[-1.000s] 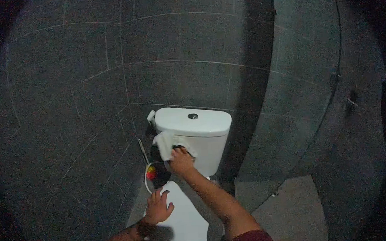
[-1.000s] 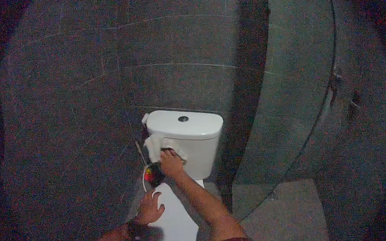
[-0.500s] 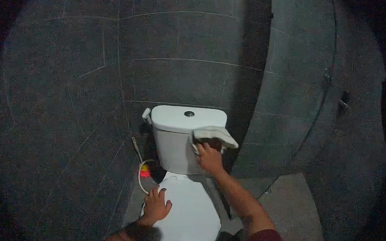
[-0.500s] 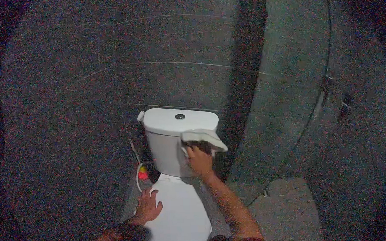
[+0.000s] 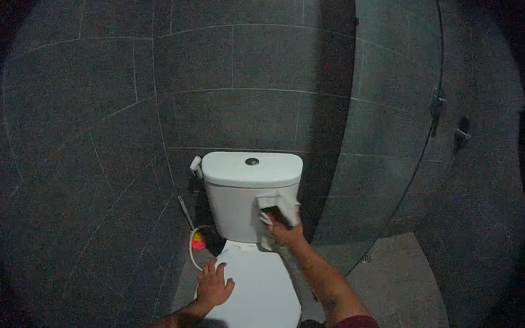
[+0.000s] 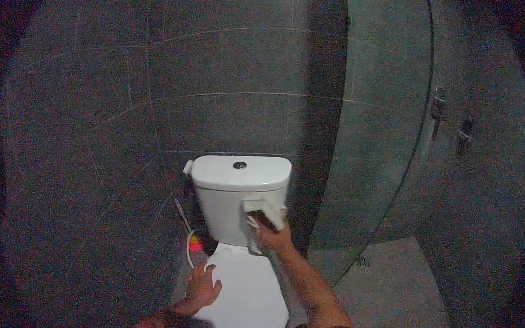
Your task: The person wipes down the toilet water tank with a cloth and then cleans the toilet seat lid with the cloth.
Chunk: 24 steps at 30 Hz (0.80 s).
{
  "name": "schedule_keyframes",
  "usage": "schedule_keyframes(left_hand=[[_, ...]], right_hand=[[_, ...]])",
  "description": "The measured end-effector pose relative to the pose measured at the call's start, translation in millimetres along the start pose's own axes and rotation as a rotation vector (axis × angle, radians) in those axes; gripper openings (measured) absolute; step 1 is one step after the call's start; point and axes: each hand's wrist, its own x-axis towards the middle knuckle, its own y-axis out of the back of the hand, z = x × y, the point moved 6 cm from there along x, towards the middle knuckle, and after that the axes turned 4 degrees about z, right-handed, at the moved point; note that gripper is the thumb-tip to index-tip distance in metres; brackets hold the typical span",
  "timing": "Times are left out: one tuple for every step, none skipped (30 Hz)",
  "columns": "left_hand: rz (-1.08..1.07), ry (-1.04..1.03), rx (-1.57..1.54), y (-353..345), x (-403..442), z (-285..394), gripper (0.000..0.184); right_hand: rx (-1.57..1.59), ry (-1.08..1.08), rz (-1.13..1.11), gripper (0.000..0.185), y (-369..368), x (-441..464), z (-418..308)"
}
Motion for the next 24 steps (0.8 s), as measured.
schedule_keyframes(left_hand=[[0.002, 0.004, -0.006, -1.7, 0.1, -1.9, 0.065], [-0.017, 0.029, -0.019, -6.7, -0.1, -3.4, 0.065], [-0.035, 0.052, -0.028, -10.0, 0.4, -5.5, 0.065], [-0.046, 0.056, -0.033, -11.3, -3.8, -4.6, 0.065], [-0.028, 0.045, -0.001, -11.0, -2.2, -4.6, 0.065], [-0.009, 0.035, 0.035, -9.7, 0.1, -4.2, 0.065], [-0.011, 0.033, 0.037, -9.4, 1.6, -4.5, 0.065], [0.0, 0.024, 0.015, -7.8, 0.5, -4.3, 0.065], [0.008, 0.014, -0.008, -7.3, -0.7, -3.6, 0.065], [-0.007, 0.008, -0.006, -7.1, -1.9, -2.4, 0.065], [-0.012, 0.026, -0.034, -5.9, -1.1, -2.2, 0.065], [-0.007, 0.041, -0.062, -5.6, 2.8, -2.6, 0.064], [-0.007, 0.031, -0.061, -5.4, 3.9, -1.8, 0.064], [-0.03, 0.036, -0.055, -6.7, 1.4, -2.2, 0.064], [-0.05, 0.042, -0.047, -6.7, 1.5, -4.1, 0.064], [-0.046, 0.042, -0.044, -5.0, 2.8, -5.2, 0.064], [-0.047, 0.039, -0.039, -4.7, 2.4, -4.6, 0.064], [-0.047, 0.039, -0.038, -5.2, 1.9, -4.1, 0.064], [-0.048, 0.047, -0.042, -5.5, 0.9, -3.1, 0.064], [-0.025, 0.043, -0.06, -3.8, 2.4, -1.4, 0.065], [-0.002, 0.041, -0.078, -1.8, 2.0, -0.9, 0.065], [0.0, 0.053, -0.084, -1.5, 0.0, -1.3, 0.065], [0.009, 0.037, -0.045, -0.3, 0.2, -1.4, 0.065], [0.016, 0.019, -0.01, -0.4, -0.6, -0.1, 0.065]], right_hand=[[-0.671, 0.067, -0.01, 0.053, 7.0, 2.2, -9.7], [-0.994, -0.097, -0.026, 0.054, -0.2, 4.7, -30.0], [-1.323, -0.26, -0.105, 0.056, -9.9, 5.1, -54.8], [-1.323, -0.273, -0.108, 0.056, -13.3, 7.6, -45.4], [-1.293, 0.086, 0.019, 0.058, -22.3, 20.1, -52.5], [-1.233, 0.445, 0.143, 0.063, -39.1, 23.9, -71.9], [-1.207, 0.414, 0.174, 0.064, -49.6, 35.2, -70.1], [-1.178, 0.375, 0.209, 0.065, -67.2, 45.3, -76.7], [-1.2, 0.346, 0.162, 0.066, -82.3, 53.2, -72.0], [-1.198, 0.331, 0.171, 0.066, -90.8, 53.2, -56.6], [-1.291, 0.532, 0.076, 0.065, -106.6, 52.6, -40.3], [-1.379, 0.747, -0.025, 0.064, -114.8, 50.0, -28.2], [-1.376, 0.618, -0.018, 0.064, -102.0, 42.2, -10.1], [-1.481, 0.509, -0.156, 0.06, -98.2, 38.5, -4.7], [-1.574, 0.402, -0.303, 0.056, -93.4, 33.0, 1.5], [-1.573, 0.408, -0.301, 0.056, -83.9, 27.5, -4.5], [-1.708, 0.359, -0.3, 0.054, -69.4, 18.0, -3.5], [-1.776, 0.334, -0.305, 0.053, -56.9, 10.0, -2.9], [-1.844, 0.308, -0.313, 0.052, -44.1, 1.9, -1.7], [-1.261, 0.153, -0.151, 0.061, -25.4, -1.6, -7.0], [-0.675, 0.002, 0.001, 0.069, -4.2, -5.1, -3.8], [-0.774, 0.113, 0.089, 0.075, 10.7, -1.7, -10.2], [-0.879, 0.217, 0.189, 0.081, 26.6, 0.5, -14.8], [-1.28, 0.46, 0.088, 0.067, 9.3, 4.6, -41.3]])
